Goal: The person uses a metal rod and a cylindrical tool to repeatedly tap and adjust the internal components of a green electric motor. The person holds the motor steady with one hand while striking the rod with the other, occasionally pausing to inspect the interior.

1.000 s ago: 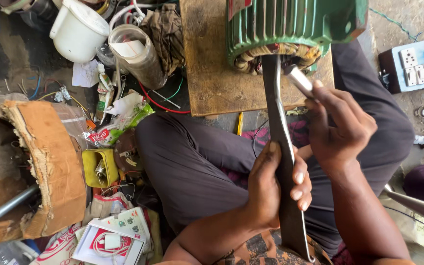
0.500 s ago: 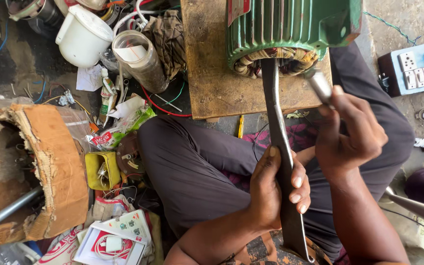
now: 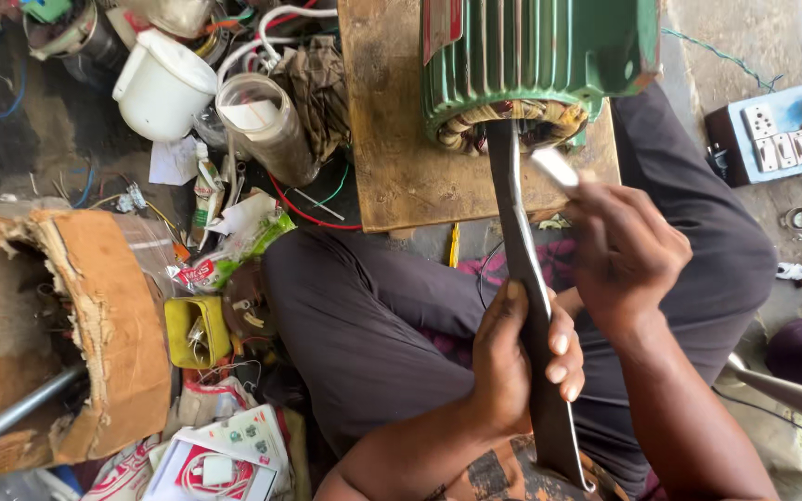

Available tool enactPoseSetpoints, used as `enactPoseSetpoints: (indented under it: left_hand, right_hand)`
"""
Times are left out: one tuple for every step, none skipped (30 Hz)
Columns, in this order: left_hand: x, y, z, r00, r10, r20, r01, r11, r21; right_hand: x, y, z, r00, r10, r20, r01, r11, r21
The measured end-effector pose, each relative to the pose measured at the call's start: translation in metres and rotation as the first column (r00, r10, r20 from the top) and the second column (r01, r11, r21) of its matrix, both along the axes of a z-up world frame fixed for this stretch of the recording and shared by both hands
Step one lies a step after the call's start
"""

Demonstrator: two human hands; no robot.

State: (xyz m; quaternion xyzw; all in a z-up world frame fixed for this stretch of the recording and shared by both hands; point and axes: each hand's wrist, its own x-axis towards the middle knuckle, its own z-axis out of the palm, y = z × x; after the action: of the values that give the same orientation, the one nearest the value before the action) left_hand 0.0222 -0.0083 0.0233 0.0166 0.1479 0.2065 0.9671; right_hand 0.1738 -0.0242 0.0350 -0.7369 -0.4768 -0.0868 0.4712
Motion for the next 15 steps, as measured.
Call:
enactPoseSetpoints:
  left_hand:
    - [0.000,0.002,0.000,1.000,-0.009,0.008,0.009,1.000,0.007]
    - [0.001,0.003,-0.001,1.000,-0.008,0.014,0.008,1.000,0.011]
    - [0.001,0.003,-0.001,1.000,-0.007,0.020,0.007,1.000,0.015]
    - [0.002,0.004,0.000,1.000,-0.013,-0.009,0.013,0.999,0.034]
    - [0.002,0.005,0.002,0.999,-0.018,-0.037,0.020,0.998,0.053]
    - [0.002,0.004,0.004,0.998,-0.015,-0.067,0.020,0.997,0.068]
    - [0.002,0.005,0.006,0.995,-0.031,-0.092,0.038,0.996,0.077]
    - [0.002,0.007,0.007,0.992,-0.042,-0.120,0.053,0.995,0.085]
    - [0.001,0.009,0.008,0.988,-0.053,-0.148,0.067,0.993,0.092]
    - [0.000,0.011,0.010,0.990,-0.054,-0.129,0.065,0.995,0.078]
    - [-0.001,0.013,0.011,0.993,-0.055,-0.109,0.063,0.996,0.064]
    - [-0.002,0.014,0.012,0.994,-0.053,-0.091,0.058,0.997,0.049]
    - [-0.003,0.014,0.012,0.994,-0.056,-0.098,0.062,0.997,0.052]
    - [-0.003,0.015,0.012,0.993,-0.058,-0.103,0.064,0.996,0.057]
    - [-0.003,0.016,0.011,0.992,-0.060,-0.108,0.067,0.996,0.062]
  right_hand:
    - [-0.001,-0.001,0.000,1.000,-0.002,-0.002,0.002,1.000,-0.001]
    - [-0.001,0.000,0.000,1.000,0.006,0.002,-0.006,0.999,-0.041]
    - [-0.002,0.000,0.000,1.000,0.016,0.006,-0.015,0.997,-0.079]
    - [-0.002,0.000,0.001,1.000,0.011,-0.014,-0.012,0.999,-0.049]
    - [-0.002,0.000,0.002,0.999,0.008,-0.034,-0.009,1.000,-0.018]
    - [-0.003,-0.001,0.003,0.998,0.013,-0.055,-0.013,1.000,0.009]
    - [-0.003,-0.002,0.003,0.998,-0.002,-0.066,0.002,1.000,0.000]
    - [-0.004,0.000,0.002,0.997,-0.013,-0.079,0.012,1.000,-0.009]
    - [-0.006,0.001,0.001,0.995,-0.024,-0.092,0.022,1.000,-0.019]
    - [-0.008,0.001,-0.001,0.995,-0.031,-0.095,0.030,0.999,-0.012]
    - [-0.010,0.002,-0.003,0.994,-0.039,-0.099,0.038,0.999,-0.006]
    - [-0.013,0.001,-0.005,0.994,-0.043,-0.104,0.043,0.999,-0.002]
    - [-0.015,0.000,-0.006,0.993,-0.059,-0.106,0.062,0.998,0.024]
    - [-0.018,0.000,-0.008,0.991,-0.073,-0.108,0.079,0.995,0.052]
    - [-0.019,0.000,-0.010,0.990,-0.087,-0.109,0.096,0.992,0.080]
